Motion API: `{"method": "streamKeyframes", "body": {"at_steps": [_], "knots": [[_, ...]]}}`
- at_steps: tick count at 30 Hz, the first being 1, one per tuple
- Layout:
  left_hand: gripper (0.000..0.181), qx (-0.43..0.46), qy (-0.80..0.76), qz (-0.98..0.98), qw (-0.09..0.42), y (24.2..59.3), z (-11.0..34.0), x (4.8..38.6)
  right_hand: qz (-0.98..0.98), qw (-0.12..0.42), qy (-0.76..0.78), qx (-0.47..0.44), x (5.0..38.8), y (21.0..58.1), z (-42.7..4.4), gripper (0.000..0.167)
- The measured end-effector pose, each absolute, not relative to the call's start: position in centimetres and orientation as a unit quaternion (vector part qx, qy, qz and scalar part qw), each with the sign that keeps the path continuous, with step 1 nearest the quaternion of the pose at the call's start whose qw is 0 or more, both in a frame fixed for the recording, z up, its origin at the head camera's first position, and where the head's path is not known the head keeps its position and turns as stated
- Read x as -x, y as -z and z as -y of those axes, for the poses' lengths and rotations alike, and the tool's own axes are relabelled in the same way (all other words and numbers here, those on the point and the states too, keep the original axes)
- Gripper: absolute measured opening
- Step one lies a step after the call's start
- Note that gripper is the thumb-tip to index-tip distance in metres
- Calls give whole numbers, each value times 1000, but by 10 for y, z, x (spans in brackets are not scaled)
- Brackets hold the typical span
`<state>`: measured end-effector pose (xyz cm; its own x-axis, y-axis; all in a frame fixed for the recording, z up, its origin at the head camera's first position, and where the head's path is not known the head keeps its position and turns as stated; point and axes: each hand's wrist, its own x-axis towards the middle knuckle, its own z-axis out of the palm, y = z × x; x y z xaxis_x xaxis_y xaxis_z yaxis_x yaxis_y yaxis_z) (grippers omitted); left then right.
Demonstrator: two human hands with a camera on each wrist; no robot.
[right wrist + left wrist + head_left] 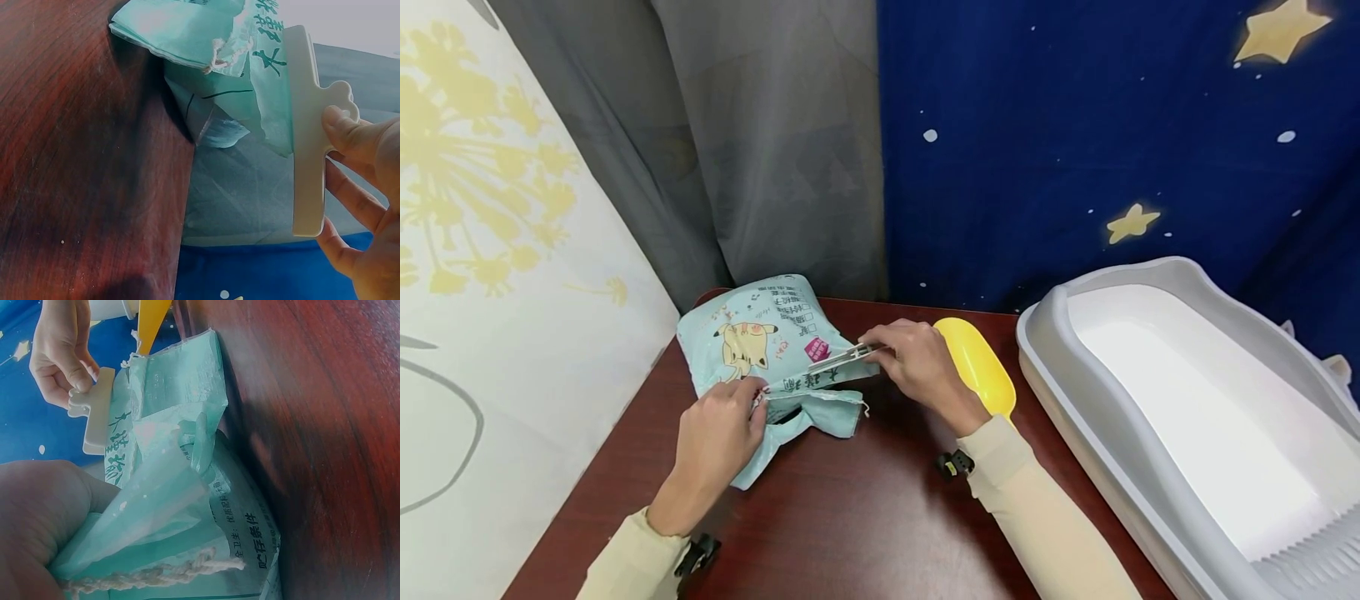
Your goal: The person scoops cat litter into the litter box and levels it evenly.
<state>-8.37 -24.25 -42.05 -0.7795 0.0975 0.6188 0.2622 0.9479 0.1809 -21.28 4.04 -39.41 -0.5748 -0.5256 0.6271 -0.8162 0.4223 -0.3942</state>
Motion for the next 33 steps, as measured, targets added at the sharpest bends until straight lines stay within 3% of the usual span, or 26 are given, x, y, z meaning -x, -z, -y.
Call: {"method": "streamKeyframes", "body": {"at_steps": [33], "knots": [[18, 101, 128, 932, 323, 420, 241, 85, 825, 232, -349, -379, 216, 391, -65, 17]]}}
